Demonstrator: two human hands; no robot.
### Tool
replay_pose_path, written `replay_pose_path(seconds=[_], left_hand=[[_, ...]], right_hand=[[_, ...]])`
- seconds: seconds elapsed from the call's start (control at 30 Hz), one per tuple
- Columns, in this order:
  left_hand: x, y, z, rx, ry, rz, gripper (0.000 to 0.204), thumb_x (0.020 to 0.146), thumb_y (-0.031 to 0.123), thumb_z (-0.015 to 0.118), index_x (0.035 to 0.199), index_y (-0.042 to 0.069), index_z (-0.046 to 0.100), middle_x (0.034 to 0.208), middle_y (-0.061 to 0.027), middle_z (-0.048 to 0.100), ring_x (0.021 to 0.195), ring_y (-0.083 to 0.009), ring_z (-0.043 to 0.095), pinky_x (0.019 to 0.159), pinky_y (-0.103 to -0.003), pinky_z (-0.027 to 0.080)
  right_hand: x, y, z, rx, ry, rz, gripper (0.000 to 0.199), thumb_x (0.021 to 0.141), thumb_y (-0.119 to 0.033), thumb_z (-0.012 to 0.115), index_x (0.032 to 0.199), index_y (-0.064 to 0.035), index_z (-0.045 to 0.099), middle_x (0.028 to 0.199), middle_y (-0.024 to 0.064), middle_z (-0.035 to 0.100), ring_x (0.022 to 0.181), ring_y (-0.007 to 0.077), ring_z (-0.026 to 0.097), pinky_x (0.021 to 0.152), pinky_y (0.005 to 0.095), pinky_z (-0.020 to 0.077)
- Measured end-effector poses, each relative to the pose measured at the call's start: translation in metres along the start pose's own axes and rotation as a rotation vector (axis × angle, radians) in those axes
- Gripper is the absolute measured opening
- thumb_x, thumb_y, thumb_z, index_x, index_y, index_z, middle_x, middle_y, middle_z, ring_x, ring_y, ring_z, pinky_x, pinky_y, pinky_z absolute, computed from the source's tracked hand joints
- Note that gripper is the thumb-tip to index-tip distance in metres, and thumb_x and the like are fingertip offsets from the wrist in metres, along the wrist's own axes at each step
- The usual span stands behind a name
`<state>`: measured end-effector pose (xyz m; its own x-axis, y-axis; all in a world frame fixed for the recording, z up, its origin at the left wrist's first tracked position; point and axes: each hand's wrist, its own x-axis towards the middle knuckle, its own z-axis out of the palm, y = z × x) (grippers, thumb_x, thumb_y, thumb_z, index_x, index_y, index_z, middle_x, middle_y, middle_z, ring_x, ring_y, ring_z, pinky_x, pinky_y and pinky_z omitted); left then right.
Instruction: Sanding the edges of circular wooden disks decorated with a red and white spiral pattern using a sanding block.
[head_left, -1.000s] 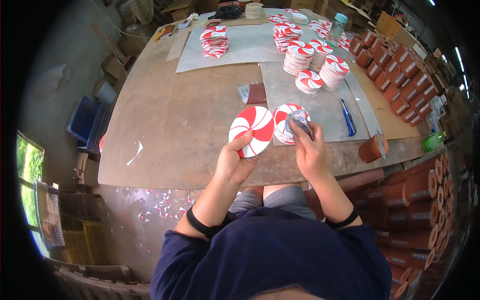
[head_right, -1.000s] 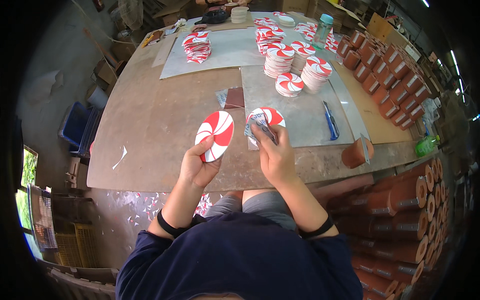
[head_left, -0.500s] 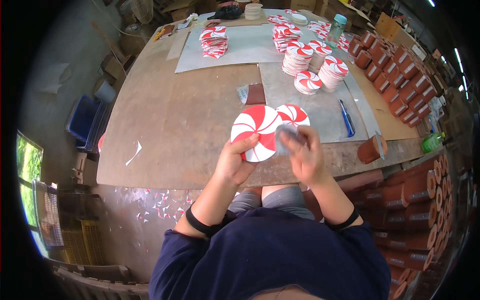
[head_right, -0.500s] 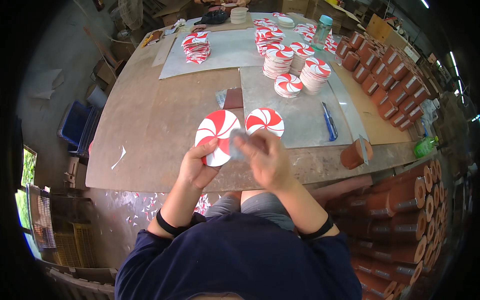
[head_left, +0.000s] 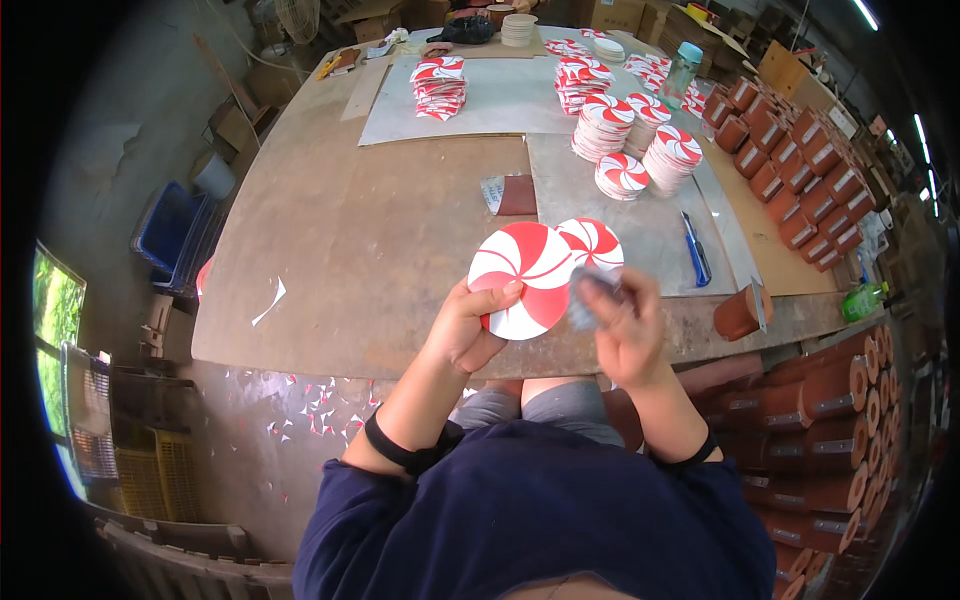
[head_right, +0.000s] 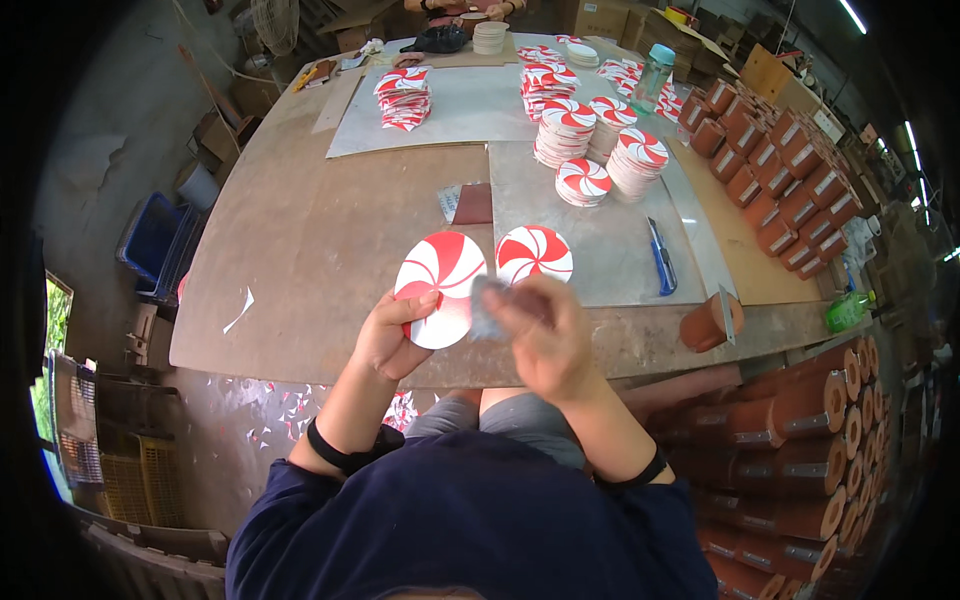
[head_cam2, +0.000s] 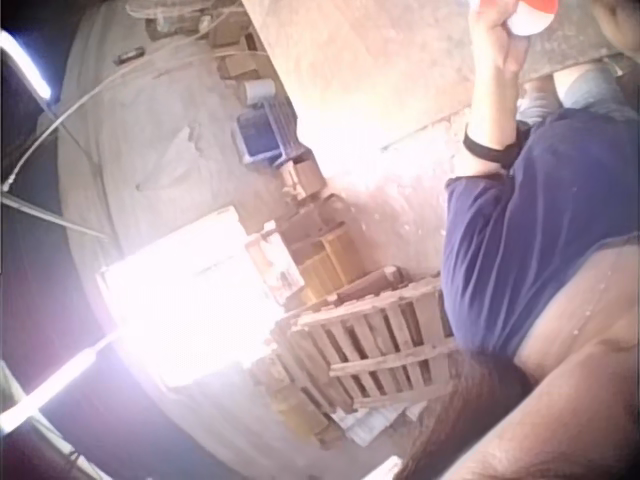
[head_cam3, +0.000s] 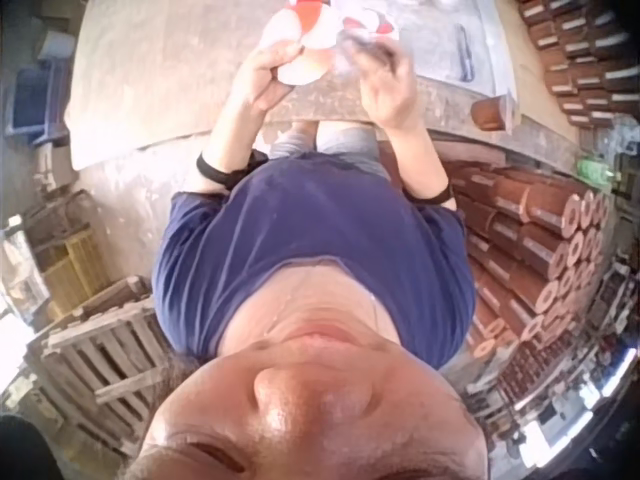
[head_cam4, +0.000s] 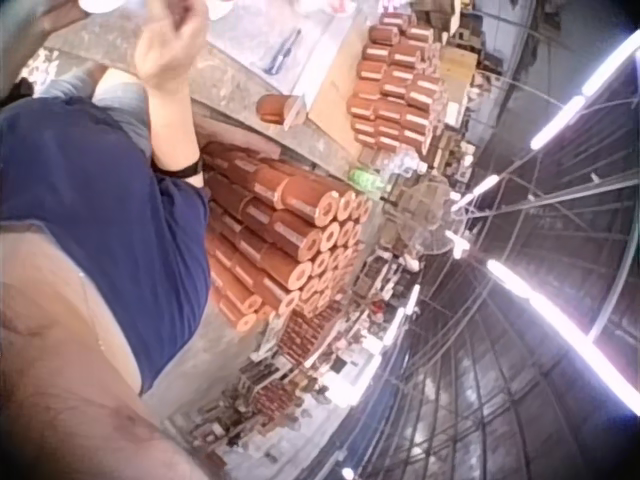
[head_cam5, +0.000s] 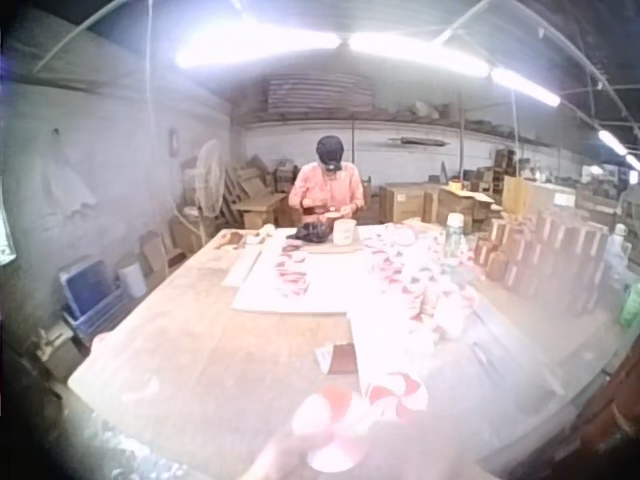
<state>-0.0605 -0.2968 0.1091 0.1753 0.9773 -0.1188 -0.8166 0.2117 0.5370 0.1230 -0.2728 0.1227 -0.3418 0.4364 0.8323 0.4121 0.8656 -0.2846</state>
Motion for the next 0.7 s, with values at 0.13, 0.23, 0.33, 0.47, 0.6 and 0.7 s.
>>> replay_pose_path(seconds=[0.13,0.23,0.33,0.47,0.6,0.7], left_hand=[[0.001,0.001,0.004,0.05,0.007,0.013,0.039,0.074,0.0,0.057,0.109,-0.008,0.042,0.101,-0.015,0.054,0.093,-0.0234,0.055,0.081,-0.036,0.045],[0.002,0.004,0.004,0.105,-0.041,0.088,0.039,0.073,0.0,0.058,0.107,-0.008,0.043,0.101,-0.0155,0.054,0.093,-0.0233,0.055,0.08,-0.036,0.045],[-0.001,0.006,0.007,0.117,-0.04,0.009,0.041,0.071,-0.002,0.058,0.108,-0.009,0.042,0.101,-0.0175,0.054,0.09,-0.0244,0.056,0.078,-0.037,0.047],[-0.005,0.009,0.008,0.211,-0.075,0.054,0.041,0.07,-0.002,0.059,0.107,-0.009,0.043,0.1,-0.017,0.055,0.09,-0.024,0.056,0.077,-0.036,0.047],[-0.008,0.011,0.012,0.231,-0.075,0.001,0.043,0.068,-0.001,0.062,0.107,-0.008,0.044,0.1,-0.016,0.056,0.09,-0.0225,0.056,0.078,-0.035,0.047],[-0.011,0.016,0.014,0.272,-0.123,0.017,0.043,0.067,-0.001,0.064,0.106,-0.008,0.045,0.099,-0.0161,0.056,0.09,-0.0219,0.056,0.078,-0.034,0.047]], right_hand=[[-0.006,0.023,0.007,0.012,-0.011,0.043,0.042,0.064,0.007,0.053,0.102,-0.0092,0.059,0.09,0.0138,0.046,0.073,0.0261,0.051,0.062,0.0301,0.0432],[-0.005,0.022,0.003,-0.013,0.047,0.151,0.039,0.065,0.008,0.052,0.1,-0.0088,0.06,0.092,0.0138,0.045,0.073,0.025,0.05,0.062,0.03,0.0431],[0.0,-0.002,-0.003,0.094,-0.057,-0.108,0.04,0.066,0.009,0.051,0.103,-0.0047,0.056,0.093,0.0154,0.045,0.075,0.0287,0.051,0.066,0.031,0.0439],[-0.007,0.026,0.0,0.017,-0.033,0.22,0.04,0.066,0.008,0.05,0.102,-0.007,0.058,0.097,0.0153,0.045,0.085,0.0289,0.053,0.071,0.0302,0.0445],[-0.004,-0.001,-0.013,0.093,0.007,-0.117,0.044,0.065,0.009,0.046,0.106,-0.006,0.056,0.097,0.0169,0.045,0.085,0.0272,0.052,0.07,0.03,0.0441],[-0.005,0.014,-0.008,0.007,-0.089,0.022,0.044,0.064,0.008,0.048,0.105,-0.0038,0.056,0.097,0.0165,0.046,0.085,0.0268,0.052,0.07,0.0299,0.0436]])
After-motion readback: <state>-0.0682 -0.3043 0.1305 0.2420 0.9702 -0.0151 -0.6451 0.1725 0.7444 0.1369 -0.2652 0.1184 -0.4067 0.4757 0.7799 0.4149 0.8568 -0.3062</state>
